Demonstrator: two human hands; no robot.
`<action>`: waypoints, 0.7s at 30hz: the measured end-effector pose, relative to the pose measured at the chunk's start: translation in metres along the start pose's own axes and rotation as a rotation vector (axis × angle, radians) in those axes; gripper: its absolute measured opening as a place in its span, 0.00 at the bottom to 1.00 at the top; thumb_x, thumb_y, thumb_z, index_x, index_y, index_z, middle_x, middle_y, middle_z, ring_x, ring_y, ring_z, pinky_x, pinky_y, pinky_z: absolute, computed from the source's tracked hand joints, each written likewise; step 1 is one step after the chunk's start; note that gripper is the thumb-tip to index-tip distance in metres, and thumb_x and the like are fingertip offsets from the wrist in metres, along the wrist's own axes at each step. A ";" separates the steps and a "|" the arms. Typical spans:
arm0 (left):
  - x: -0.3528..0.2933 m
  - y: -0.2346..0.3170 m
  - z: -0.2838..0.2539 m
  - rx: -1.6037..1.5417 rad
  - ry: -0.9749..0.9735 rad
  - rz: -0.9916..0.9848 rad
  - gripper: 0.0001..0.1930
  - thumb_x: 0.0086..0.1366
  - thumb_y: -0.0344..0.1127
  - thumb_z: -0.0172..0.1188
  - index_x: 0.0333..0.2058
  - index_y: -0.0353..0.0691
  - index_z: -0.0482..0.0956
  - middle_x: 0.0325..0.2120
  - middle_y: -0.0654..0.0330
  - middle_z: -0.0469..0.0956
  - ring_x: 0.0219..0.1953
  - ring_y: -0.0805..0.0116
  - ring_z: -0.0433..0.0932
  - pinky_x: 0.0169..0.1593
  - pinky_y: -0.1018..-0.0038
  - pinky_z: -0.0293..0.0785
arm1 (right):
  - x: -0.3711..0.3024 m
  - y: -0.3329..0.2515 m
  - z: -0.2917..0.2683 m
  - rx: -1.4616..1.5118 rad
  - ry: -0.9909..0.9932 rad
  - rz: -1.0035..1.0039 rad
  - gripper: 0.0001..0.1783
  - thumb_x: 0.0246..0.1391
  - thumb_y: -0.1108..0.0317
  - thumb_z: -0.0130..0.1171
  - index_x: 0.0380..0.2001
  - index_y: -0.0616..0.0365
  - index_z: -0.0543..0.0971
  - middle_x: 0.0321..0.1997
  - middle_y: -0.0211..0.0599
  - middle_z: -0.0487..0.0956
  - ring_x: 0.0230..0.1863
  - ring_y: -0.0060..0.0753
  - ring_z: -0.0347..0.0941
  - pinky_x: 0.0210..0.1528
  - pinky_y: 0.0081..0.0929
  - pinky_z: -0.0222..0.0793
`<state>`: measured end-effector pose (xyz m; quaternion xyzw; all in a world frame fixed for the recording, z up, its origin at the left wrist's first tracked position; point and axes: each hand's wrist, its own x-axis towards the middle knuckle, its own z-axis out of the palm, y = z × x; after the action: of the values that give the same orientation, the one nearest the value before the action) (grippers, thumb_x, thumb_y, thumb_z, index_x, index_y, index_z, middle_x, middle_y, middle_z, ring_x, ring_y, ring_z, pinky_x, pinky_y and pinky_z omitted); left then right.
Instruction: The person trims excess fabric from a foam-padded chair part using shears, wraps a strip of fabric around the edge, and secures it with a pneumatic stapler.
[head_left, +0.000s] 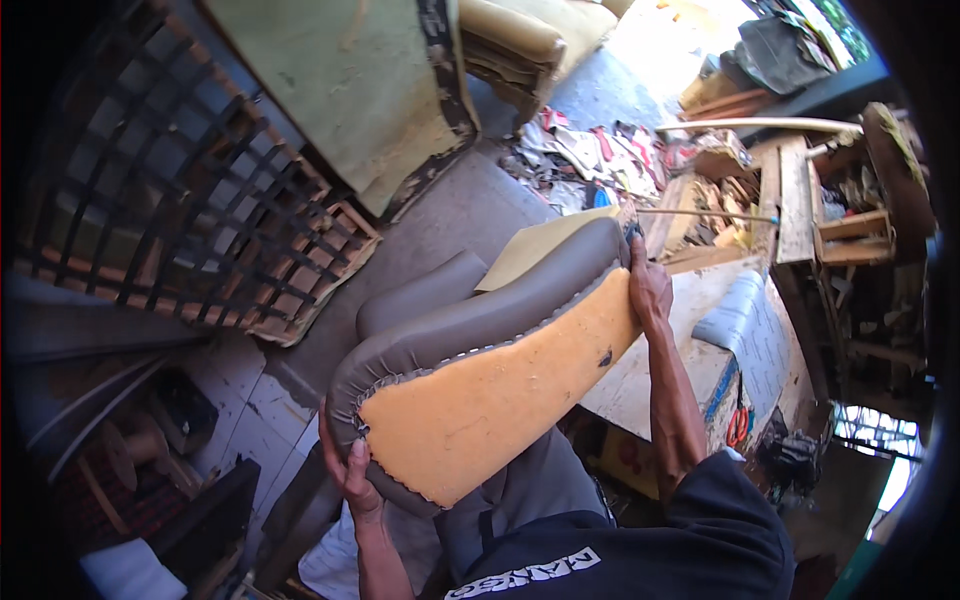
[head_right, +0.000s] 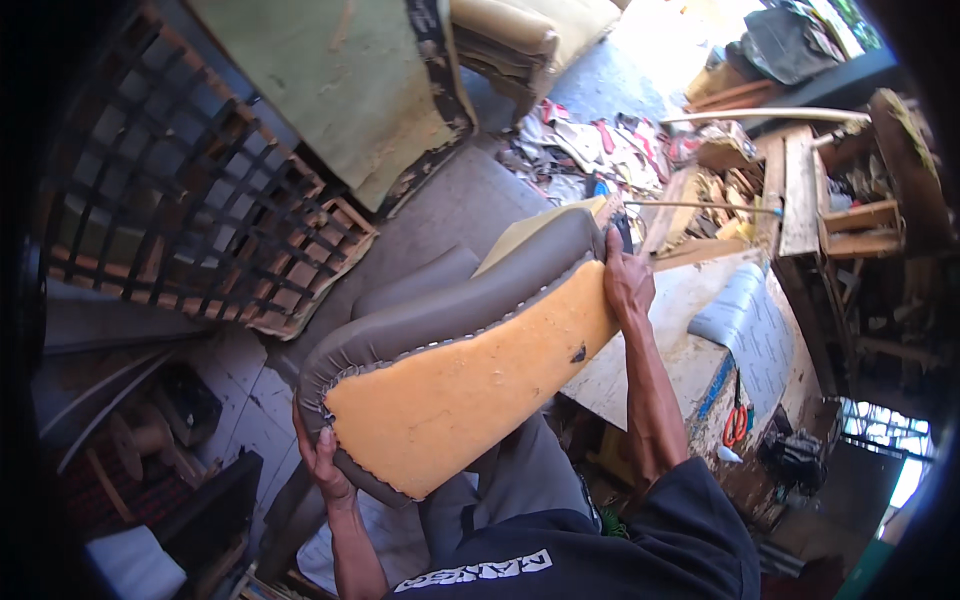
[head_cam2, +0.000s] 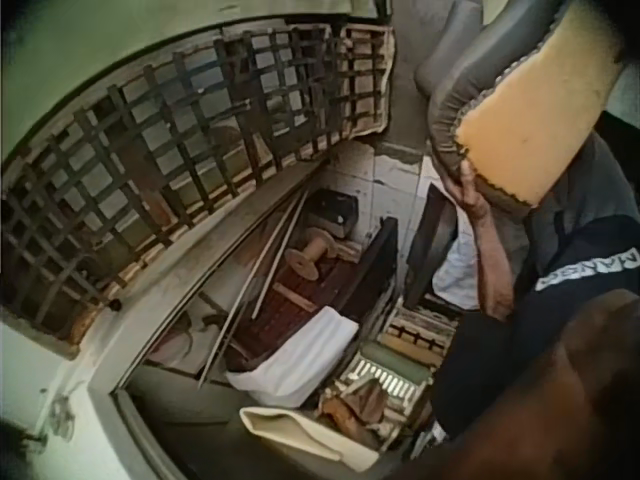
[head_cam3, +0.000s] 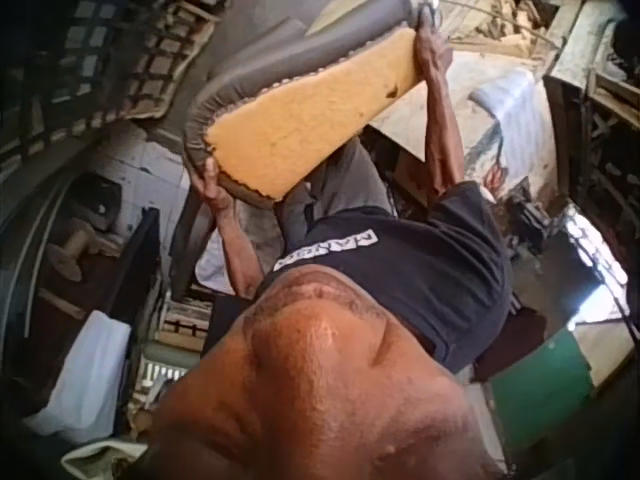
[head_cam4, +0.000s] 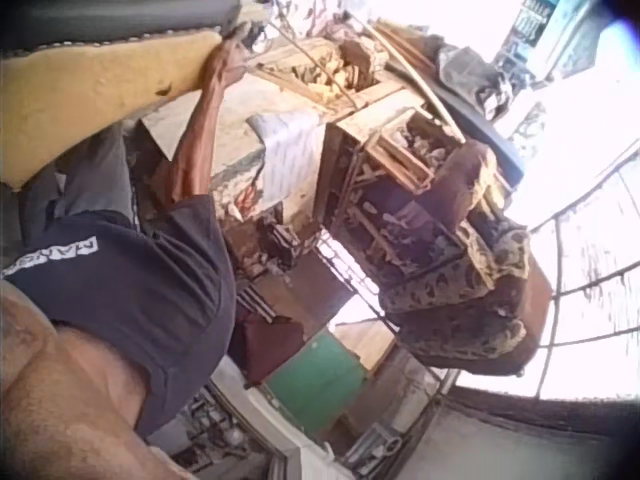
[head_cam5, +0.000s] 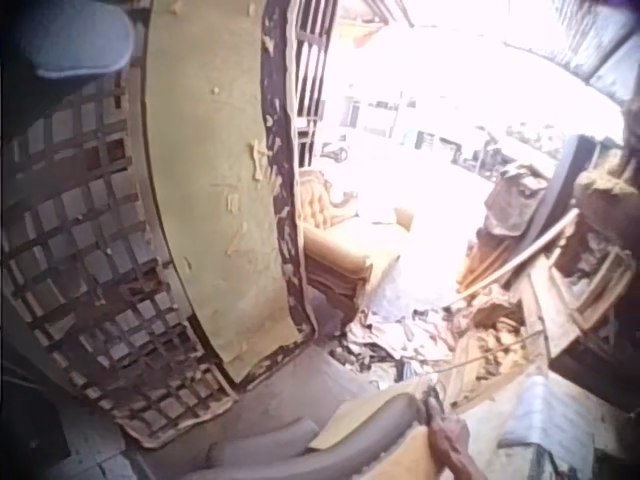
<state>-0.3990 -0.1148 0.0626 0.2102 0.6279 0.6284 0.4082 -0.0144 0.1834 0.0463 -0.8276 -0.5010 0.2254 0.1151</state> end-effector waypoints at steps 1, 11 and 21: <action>0.006 -0.014 0.021 -0.051 -0.045 -0.010 0.43 0.63 0.42 0.59 0.73 0.32 0.54 0.68 0.50 0.64 0.68 0.56 0.66 0.71 0.61 0.59 | 0.018 0.018 -0.004 -0.048 0.066 0.000 0.54 0.63 0.21 0.31 0.34 0.63 0.89 0.36 0.64 0.84 0.46 0.65 0.82 0.52 0.53 0.72; -0.012 -0.104 0.130 -0.156 -0.106 -0.183 0.33 0.76 0.58 0.47 0.71 0.45 0.59 0.67 0.55 0.67 0.67 0.56 0.69 0.69 0.55 0.66 | 0.108 0.080 -0.045 -0.097 0.026 -0.067 0.52 0.59 0.18 0.36 0.36 0.57 0.90 0.37 0.61 0.86 0.43 0.61 0.85 0.50 0.51 0.78; -0.025 -0.119 0.145 -0.133 -0.032 -0.398 0.34 0.77 0.63 0.44 0.67 0.40 0.67 0.63 0.54 0.71 0.63 0.58 0.72 0.66 0.57 0.68 | 0.117 0.097 -0.047 -0.062 -0.109 -0.084 0.55 0.57 0.17 0.38 0.31 0.64 0.88 0.28 0.55 0.85 0.31 0.50 0.85 0.34 0.43 0.80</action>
<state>-0.2421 -0.0594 -0.0273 0.0646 0.6075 0.5722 0.5472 0.1302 0.2425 0.0173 -0.7956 -0.5474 0.2495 0.0716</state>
